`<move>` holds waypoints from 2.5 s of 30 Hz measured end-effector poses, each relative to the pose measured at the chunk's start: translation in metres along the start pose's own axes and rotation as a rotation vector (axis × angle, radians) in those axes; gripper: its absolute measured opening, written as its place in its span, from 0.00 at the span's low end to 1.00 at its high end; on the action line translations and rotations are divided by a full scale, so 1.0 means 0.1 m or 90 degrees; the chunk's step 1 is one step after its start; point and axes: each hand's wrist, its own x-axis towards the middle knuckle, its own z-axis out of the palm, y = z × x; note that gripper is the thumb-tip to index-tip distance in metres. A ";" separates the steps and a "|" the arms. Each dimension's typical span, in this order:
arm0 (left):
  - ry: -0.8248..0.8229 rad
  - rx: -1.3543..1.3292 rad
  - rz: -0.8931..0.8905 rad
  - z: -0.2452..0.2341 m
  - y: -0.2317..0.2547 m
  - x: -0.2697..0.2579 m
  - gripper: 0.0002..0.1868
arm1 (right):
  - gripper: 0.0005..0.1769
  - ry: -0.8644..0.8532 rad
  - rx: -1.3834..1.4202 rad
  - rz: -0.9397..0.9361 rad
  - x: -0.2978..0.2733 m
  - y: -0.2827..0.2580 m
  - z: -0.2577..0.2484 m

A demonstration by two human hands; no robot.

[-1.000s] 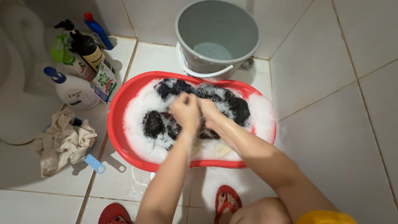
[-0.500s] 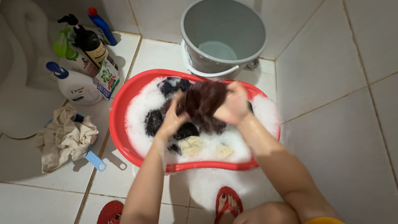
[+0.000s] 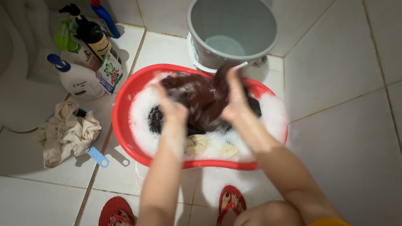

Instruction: The person washes clothes by hand in a red tub filled with soapy water, scrubbing and squeezing different items of dark and light-colored clothing.

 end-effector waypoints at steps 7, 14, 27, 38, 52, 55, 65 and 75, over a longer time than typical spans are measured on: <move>-0.216 0.711 0.663 -0.06 -1.09 -0.36 0.09 | 0.24 -0.378 0.146 0.112 0.56 0.55 -0.95; -0.053 0.630 0.636 0.33 -0.15 0.30 0.17 | 0.36 -0.140 -0.229 0.175 -0.08 0.29 -0.37; -0.553 0.951 0.425 -0.50 0.05 -0.21 0.51 | 0.41 -0.407 -0.224 -0.055 -0.55 -0.45 0.03; -0.262 0.085 0.180 -0.28 0.12 0.20 0.16 | 0.63 0.104 -0.276 -0.127 -0.22 0.07 0.19; 0.094 0.814 0.897 -0.02 0.28 -0.01 0.11 | 0.43 -0.372 0.016 0.049 -0.41 -0.35 -0.04; -0.062 0.780 0.814 -0.18 0.25 -0.25 0.06 | 0.40 -0.169 -0.014 0.213 -0.21 0.08 -0.22; -0.328 0.716 0.397 -0.58 -0.22 -0.39 0.14 | 0.36 -0.435 -0.037 0.080 -0.28 -0.25 -0.29; -0.325 0.545 0.012 -0.67 -0.41 -0.10 0.10 | 0.28 -0.287 -0.165 0.057 -0.22 -0.22 -0.28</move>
